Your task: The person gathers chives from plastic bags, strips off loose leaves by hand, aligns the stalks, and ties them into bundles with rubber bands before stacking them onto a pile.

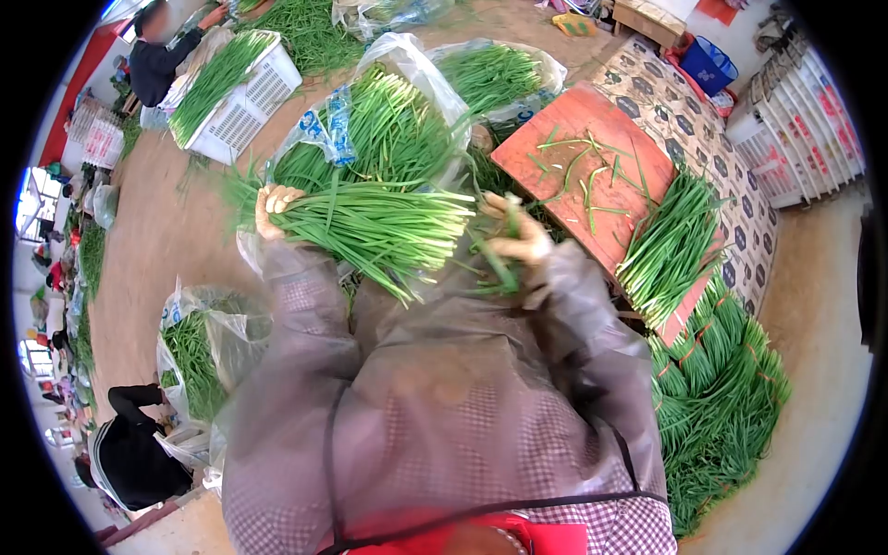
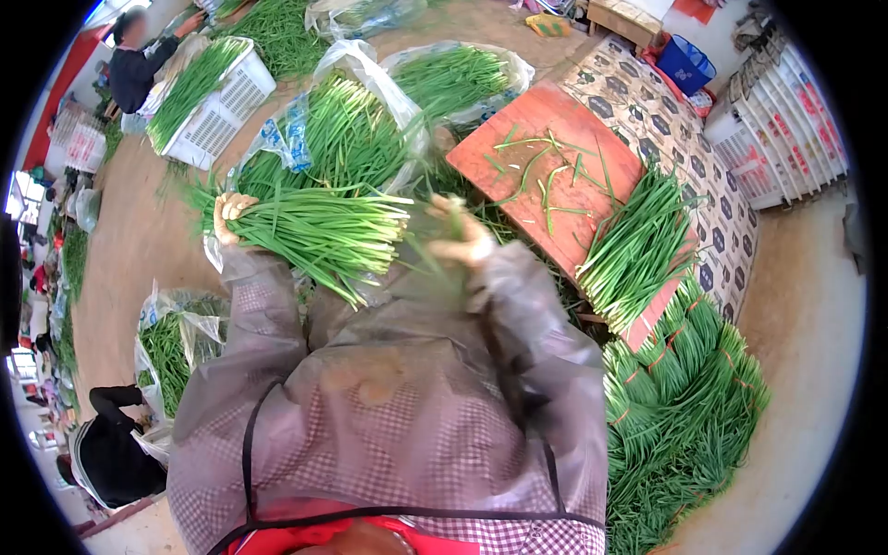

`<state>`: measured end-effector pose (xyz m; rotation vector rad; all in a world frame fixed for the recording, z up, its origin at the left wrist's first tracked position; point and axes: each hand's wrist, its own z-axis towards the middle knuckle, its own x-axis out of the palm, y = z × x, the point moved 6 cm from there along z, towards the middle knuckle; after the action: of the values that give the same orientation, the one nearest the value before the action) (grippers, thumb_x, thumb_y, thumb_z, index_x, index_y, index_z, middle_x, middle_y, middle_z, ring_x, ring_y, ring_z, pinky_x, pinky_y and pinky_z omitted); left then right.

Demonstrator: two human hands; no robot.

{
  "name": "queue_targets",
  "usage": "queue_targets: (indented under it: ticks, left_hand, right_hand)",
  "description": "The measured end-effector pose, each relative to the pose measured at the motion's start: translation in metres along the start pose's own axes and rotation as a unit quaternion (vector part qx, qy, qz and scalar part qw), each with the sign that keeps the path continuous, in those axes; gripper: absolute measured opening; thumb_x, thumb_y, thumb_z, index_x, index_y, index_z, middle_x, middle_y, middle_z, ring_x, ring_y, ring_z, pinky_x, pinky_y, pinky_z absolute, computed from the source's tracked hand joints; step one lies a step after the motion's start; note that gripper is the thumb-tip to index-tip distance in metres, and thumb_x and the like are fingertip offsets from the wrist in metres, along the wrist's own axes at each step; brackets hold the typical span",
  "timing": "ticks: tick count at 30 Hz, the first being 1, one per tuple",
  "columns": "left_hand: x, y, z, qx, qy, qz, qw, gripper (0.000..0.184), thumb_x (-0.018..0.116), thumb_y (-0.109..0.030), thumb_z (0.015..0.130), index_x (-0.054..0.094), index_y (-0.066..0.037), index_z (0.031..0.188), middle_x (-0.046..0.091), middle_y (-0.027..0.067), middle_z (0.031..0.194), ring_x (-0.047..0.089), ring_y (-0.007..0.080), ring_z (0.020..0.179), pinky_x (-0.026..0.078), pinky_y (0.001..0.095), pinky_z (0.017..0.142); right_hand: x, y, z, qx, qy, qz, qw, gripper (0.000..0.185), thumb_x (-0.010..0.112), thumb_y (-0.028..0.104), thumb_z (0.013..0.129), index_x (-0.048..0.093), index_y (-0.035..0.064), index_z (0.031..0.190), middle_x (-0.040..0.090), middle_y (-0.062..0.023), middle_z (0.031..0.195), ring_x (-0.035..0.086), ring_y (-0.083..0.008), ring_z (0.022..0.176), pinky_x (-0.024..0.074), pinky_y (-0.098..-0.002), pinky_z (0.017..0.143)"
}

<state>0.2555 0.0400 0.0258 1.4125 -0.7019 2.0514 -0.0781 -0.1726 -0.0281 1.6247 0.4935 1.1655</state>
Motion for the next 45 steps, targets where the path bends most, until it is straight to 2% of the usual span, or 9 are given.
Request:
queue_targets:
  ticks: [4,7,12,16,19,22,31,41,45]
  left_hand:
    - [0.031,0.023,0.010,-0.057,0.080,-0.035,0.995,0.016,0.041,-0.017,0.096,0.048,-0.009,0.083,0.043,-0.0059,0.063,0.045,0.0100,0.060,0.042,0.0280,0.074]
    - [0.060,0.019,0.009,-0.072,0.144,-0.027,0.987,0.010,0.044,-0.017,0.094,0.046,-0.009,0.088,0.043,-0.0060,0.062,0.046,0.0077,0.059,0.042,0.0269,0.073]
    - [0.073,0.001,-0.001,-0.028,0.174,0.006,0.984,0.009,0.049,-0.013,0.092,0.043,-0.010,0.087,0.045,-0.0057,0.061,0.047,0.0073,0.057,0.043,0.0251,0.069]
    - [0.085,0.021,0.000,-0.052,0.214,0.001,0.975,0.008,0.049,-0.014,0.092,0.044,-0.010,0.089,0.047,-0.0053,0.062,0.049,0.0070,0.058,0.043,0.0241,0.068]
    - [0.096,0.033,0.005,-0.083,0.263,0.011,0.961,0.007,0.050,-0.015,0.093,0.045,-0.009,0.091,0.051,-0.0051,0.063,0.052,0.0062,0.058,0.044,0.0231,0.066]
    - [0.108,0.047,0.009,-0.120,0.298,0.025,0.947,0.007,0.051,-0.015,0.092,0.047,-0.009,0.094,0.054,-0.0056,0.064,0.054,0.0053,0.057,0.044,0.0211,0.063]
    - [0.120,0.056,0.005,-0.131,0.311,0.046,0.940,0.010,0.058,-0.012,0.088,0.049,-0.010,0.086,0.057,-0.0057,0.061,0.055,0.0045,0.054,0.046,0.0189,0.059]
    - [0.122,0.061,0.006,-0.135,0.394,0.046,0.908,0.011,0.058,-0.017,0.090,0.049,-0.012,0.094,0.062,-0.0066,0.067,0.058,0.0043,0.057,0.046,0.0196,0.058]
    - [0.117,0.061,0.004,-0.156,0.404,0.042,0.900,0.012,0.058,-0.016,0.089,0.049,-0.012,0.095,0.062,-0.0065,0.069,0.059,0.0051,0.058,0.045,0.0204,0.060]
  right_hand:
    - [0.056,-0.046,0.015,0.065,0.125,0.049,0.989,0.038,0.070,0.003,0.077,0.060,0.0132,0.113,0.060,-0.0070,0.111,0.058,-0.0164,0.088,0.0491,-0.0281,0.069]
    - [0.065,-0.072,-0.002,0.114,0.315,0.475,0.814,0.019,0.065,0.009,0.085,0.061,0.0121,0.103,0.060,-0.0015,0.089,0.057,-0.0131,0.071,0.0475,-0.0265,0.058]
    - [-0.007,-0.002,-0.022,0.165,0.005,0.137,0.977,0.018,0.050,0.018,0.096,0.063,0.0062,0.095,0.038,0.0068,0.054,0.029,-0.0052,0.038,0.0181,-0.0237,0.033]
    - [0.024,0.046,-0.003,0.116,0.053,-0.131,0.983,0.024,0.059,0.021,0.091,0.065,0.0059,0.108,0.057,-0.0007,0.071,0.048,-0.0062,0.059,0.0368,-0.0209,0.052]
    - [0.069,0.044,0.018,0.154,0.165,-0.241,0.944,0.064,0.072,0.038,0.079,0.053,-0.0022,0.125,0.055,-0.0210,0.122,0.054,-0.0279,0.113,0.0423,-0.0356,0.097]
    - [0.109,0.017,0.040,-0.074,0.186,-0.387,0.900,0.058,0.075,0.034,0.077,0.057,-0.0008,0.120,0.058,-0.0201,0.118,0.059,-0.0261,0.105,0.0462,-0.0349,0.091]
    - [0.120,0.018,0.017,0.101,0.041,0.067,0.992,0.014,0.062,0.015,0.089,0.063,0.0027,0.083,0.063,-0.0021,0.078,0.055,-0.0091,0.073,0.0445,-0.0242,0.069]
    - [0.135,0.026,0.006,0.085,0.087,0.145,0.982,0.050,0.063,0.011,0.085,0.047,0.0013,0.131,0.059,-0.0084,0.113,0.053,-0.0188,0.108,0.0377,-0.0321,0.099]
    - [0.140,0.006,0.009,0.103,0.140,-0.062,0.983,0.035,0.068,0.008,0.083,0.059,0.0024,0.116,0.063,-0.0038,0.094,0.058,-0.0134,0.090,0.0455,-0.0280,0.085]
